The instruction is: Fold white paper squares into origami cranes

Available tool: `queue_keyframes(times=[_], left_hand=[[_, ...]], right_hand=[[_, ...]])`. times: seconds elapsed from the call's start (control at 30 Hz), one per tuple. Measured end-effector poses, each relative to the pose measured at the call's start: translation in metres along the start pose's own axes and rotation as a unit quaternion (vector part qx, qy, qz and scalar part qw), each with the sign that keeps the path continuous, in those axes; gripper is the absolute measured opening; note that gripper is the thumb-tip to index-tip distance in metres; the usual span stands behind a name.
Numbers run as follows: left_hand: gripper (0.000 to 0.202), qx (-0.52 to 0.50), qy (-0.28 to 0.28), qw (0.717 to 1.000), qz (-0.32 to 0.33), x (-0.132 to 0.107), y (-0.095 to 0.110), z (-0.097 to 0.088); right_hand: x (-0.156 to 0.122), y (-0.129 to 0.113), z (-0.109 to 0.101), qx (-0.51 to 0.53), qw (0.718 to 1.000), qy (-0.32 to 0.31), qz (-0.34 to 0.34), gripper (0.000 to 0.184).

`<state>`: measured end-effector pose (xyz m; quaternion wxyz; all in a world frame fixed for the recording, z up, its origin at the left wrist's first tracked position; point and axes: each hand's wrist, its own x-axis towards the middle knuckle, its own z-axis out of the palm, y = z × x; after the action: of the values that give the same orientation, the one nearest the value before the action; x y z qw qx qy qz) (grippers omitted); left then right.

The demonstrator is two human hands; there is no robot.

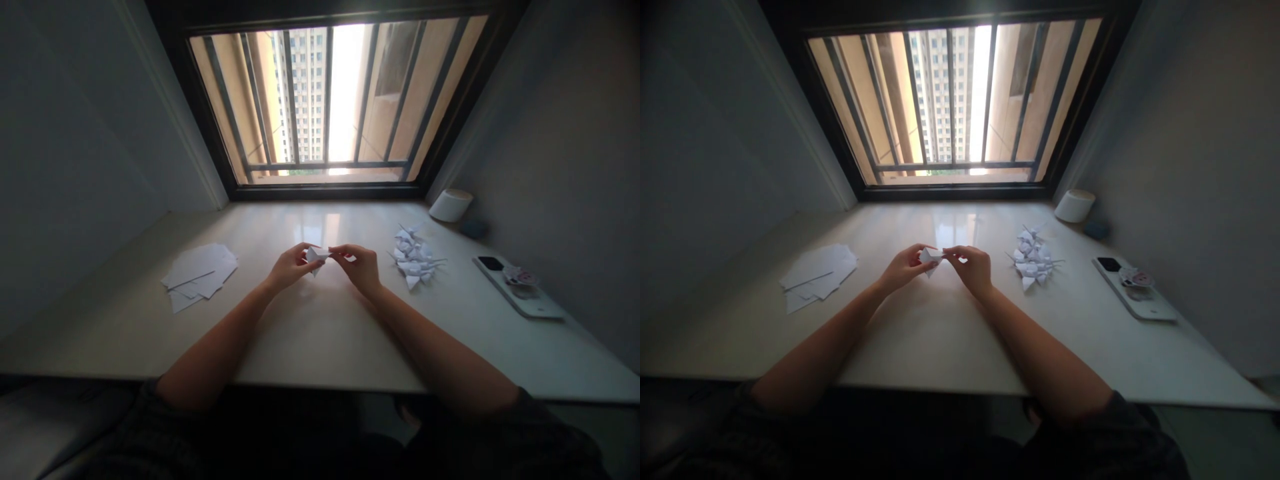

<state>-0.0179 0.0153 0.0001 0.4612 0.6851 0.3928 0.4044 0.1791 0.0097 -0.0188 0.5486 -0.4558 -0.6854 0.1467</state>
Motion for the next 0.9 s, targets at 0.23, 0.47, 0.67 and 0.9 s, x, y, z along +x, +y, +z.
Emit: queue_keyframes(times=[0.23,0.47,0.67,0.9], left_hand=[[0.046,0.031,0.023,0.999,0.020,-0.0008,-0.0018,0.0009],[0.038,0.069,0.081,0.994,0.027,-0.0026,-0.0020,0.0008],[0.037,0.109,0.093,0.989,0.029,-0.0037,-0.0023,0.0006],[0.032,0.169,0.092,0.981,0.025,-0.0064,0.0042,0.0021]], right_hand=[[0.0022,-0.0049,-0.0027,0.009,0.998,0.026,0.051,0.018],[0.0005,-0.0043,0.0016,0.000,1.000,-0.004,0.020,0.017],[-0.0015,0.0004,0.0046,-0.032,0.999,-0.013,-0.020,0.018],[-0.0014,-0.0050,0.0041,0.018,0.995,-0.081,-0.063,0.038]])
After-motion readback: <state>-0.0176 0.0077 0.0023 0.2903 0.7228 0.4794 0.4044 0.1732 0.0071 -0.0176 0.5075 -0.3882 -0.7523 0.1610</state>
